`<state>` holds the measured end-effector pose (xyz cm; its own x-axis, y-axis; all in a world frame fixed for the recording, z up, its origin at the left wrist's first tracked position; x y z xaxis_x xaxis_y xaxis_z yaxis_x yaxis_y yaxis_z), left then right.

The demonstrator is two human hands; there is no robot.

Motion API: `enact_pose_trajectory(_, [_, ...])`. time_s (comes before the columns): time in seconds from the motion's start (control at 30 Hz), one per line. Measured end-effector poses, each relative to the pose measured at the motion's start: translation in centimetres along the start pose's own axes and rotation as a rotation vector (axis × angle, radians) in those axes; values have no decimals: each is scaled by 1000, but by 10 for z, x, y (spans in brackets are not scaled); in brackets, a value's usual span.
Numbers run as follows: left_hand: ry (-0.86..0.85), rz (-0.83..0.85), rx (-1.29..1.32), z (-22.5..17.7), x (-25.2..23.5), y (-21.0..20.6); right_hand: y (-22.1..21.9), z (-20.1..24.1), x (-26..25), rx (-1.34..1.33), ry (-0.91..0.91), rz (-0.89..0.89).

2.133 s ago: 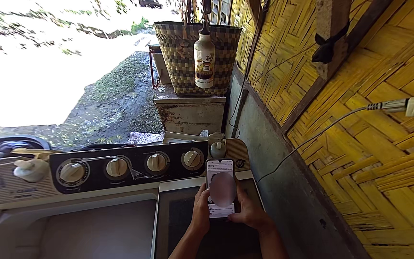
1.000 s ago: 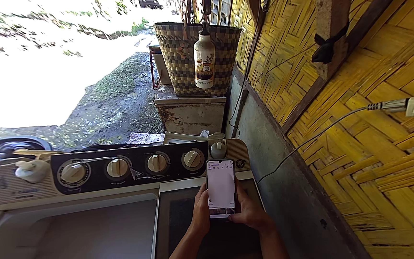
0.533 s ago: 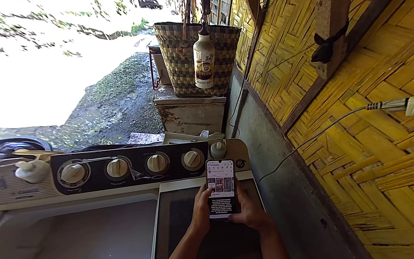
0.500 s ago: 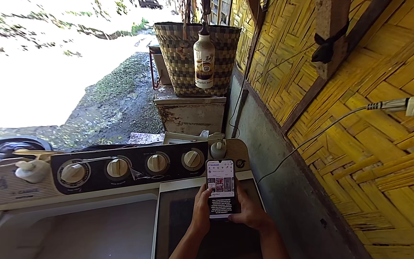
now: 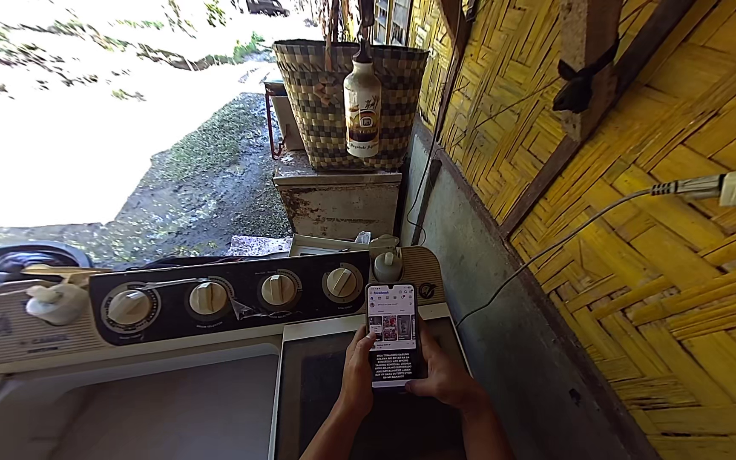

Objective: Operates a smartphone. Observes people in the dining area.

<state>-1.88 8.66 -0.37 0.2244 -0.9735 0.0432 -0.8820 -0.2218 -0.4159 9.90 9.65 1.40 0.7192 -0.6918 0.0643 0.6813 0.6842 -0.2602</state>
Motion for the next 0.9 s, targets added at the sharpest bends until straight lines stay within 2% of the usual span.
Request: enact_pose_trajectory(0.9, [-6, 10, -7, -1, 0, -1, 1, -2, -1, 1, 12, 2])
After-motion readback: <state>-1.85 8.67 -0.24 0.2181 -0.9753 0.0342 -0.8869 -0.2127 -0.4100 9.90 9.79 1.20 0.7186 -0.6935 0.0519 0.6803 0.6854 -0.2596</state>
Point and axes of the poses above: each hand's wrist, its own x-axis away from the middle knuckle, its own y-axis out of the back of the hand, z = x × y, the point moved 9 cm from there along -x, towards the middle knuckle, and after that the axes turned 6 degrees about -y, right-handed, at the moved point
